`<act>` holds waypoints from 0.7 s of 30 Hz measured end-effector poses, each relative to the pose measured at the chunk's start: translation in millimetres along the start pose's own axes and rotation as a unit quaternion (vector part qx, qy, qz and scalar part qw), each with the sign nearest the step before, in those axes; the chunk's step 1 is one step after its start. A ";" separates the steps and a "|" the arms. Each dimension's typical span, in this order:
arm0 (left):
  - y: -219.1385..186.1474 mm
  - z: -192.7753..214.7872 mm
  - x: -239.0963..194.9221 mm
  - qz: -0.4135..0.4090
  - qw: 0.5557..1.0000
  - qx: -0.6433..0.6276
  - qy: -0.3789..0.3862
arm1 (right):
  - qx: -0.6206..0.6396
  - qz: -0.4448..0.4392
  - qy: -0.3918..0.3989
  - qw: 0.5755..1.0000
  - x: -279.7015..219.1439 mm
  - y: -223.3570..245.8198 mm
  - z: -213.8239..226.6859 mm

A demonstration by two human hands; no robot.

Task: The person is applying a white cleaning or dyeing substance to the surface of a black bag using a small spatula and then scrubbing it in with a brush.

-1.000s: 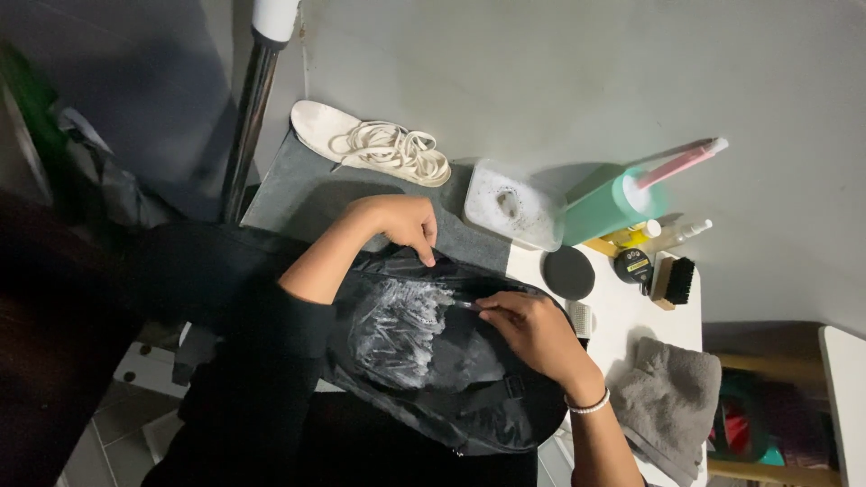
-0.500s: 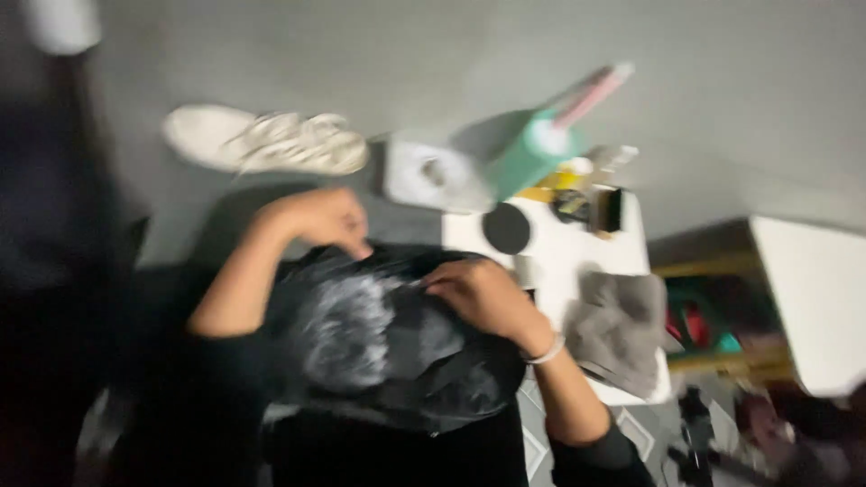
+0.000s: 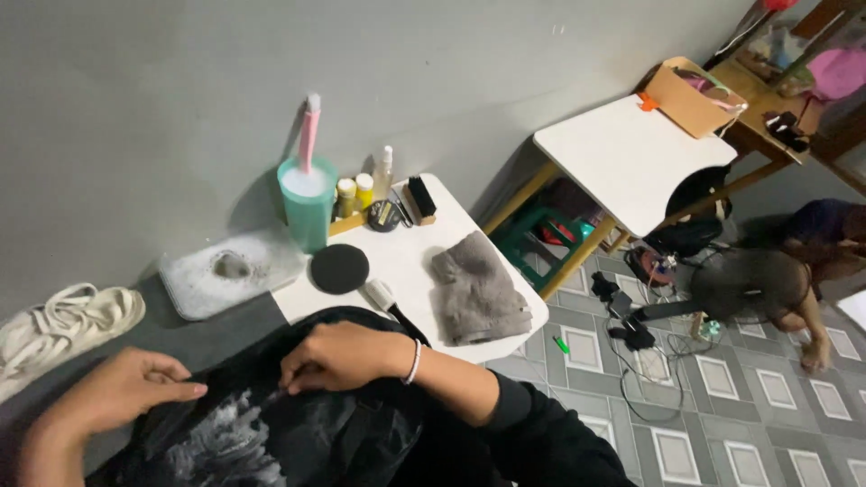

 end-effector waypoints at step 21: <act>-12.6 2.6 -21.2 -0.145 0.983 0.110 -0.023 | 0.042 -0.015 -0.037 0.998 9.0 37.4 22.0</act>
Point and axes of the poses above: each hand's wrist, its own x-axis towards the middle knuckle, its own z-axis out of the back of the hand, y = z × x, the point moved 3 cm from there along x, towards the middle knuckle, and after that the axes turned 2 degrees about -z, right-handed, at the moved point
